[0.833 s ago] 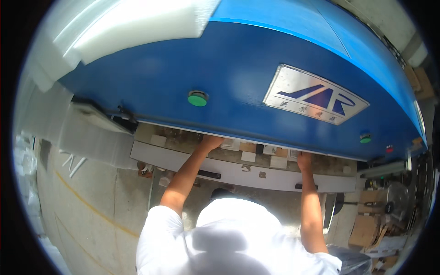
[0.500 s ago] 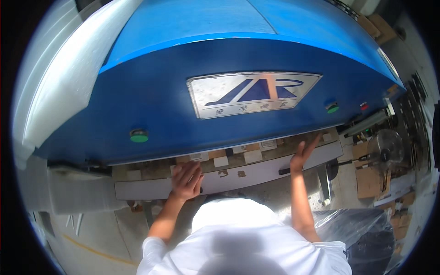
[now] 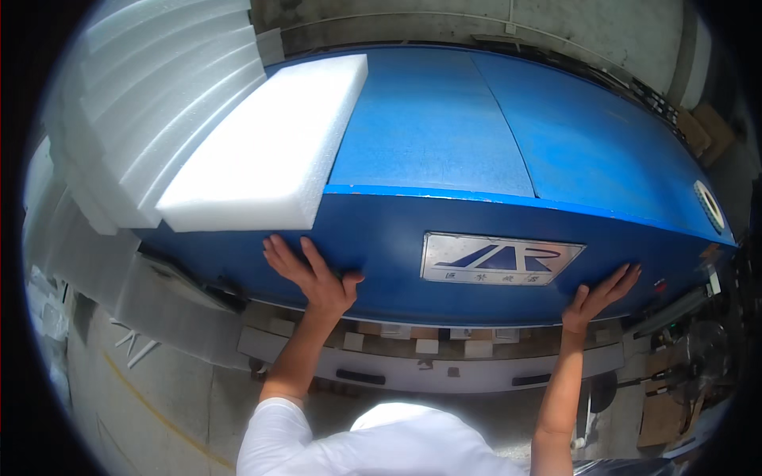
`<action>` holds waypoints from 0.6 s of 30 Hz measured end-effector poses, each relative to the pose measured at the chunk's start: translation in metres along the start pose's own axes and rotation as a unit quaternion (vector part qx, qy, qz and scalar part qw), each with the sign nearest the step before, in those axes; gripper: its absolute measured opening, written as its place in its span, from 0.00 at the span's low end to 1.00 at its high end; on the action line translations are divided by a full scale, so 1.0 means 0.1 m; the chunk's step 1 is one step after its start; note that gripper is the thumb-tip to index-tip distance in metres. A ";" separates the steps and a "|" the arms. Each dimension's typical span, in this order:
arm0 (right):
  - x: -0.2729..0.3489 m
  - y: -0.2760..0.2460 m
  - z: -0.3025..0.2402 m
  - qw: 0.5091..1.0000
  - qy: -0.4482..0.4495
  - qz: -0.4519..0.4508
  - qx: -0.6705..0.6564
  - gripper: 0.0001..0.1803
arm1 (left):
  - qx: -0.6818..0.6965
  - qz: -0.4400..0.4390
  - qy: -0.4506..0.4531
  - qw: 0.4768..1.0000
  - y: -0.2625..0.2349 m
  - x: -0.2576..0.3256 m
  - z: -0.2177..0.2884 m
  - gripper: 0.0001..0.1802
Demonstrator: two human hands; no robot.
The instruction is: The person repeatedly picks up white rectangular foam sheets from a stack and places them into a blue industrial machine. After the machine processes each sheet, the person removes it and places it into a large plastic-lined bin. The task involves a continuous cycle of feeding and collecting foam sheets.
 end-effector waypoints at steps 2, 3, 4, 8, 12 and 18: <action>0.03 -0.04 -0.04 0.999 0.020 -0.033 -0.021 0.43 | -0.015 -0.028 0.000 0.999 -0.09 0.01 -0.02 0.49; 0.06 -0.08 -0.03 0.997 0.034 -0.054 -0.034 0.43 | 0.012 -0.043 -0.001 0.999 -0.15 -0.01 0.02 0.49; 0.12 -0.12 -0.02 0.995 0.050 -0.076 -0.047 0.43 | 0.000 -0.023 0.027 0.999 -0.27 -0.07 0.08 0.49; 0.69 -0.45 -0.11 0.960 0.181 -0.037 -0.208 0.44 | -0.077 0.058 0.093 0.991 -0.85 -0.77 0.19 0.50; 1.77 -0.98 -0.36 0.899 0.298 -0.201 -0.249 0.42 | -0.091 -0.120 0.088 0.985 -0.86 -1.68 0.45 0.46; 2.72 -2.08 -0.62 0.806 0.406 -0.349 -0.255 0.37 | -0.059 -0.130 0.171 0.975 -1.07 -1.62 0.71 0.25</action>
Point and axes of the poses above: each hand's wrist, its own x-axis away from the middle knuckle, its own y-axis out of the palm, z = x × y, the point moved 6 cm from there along -x, towards the middle knuckle, and after that the axes turned 11 degrees about -y, right-handed, at the moved point
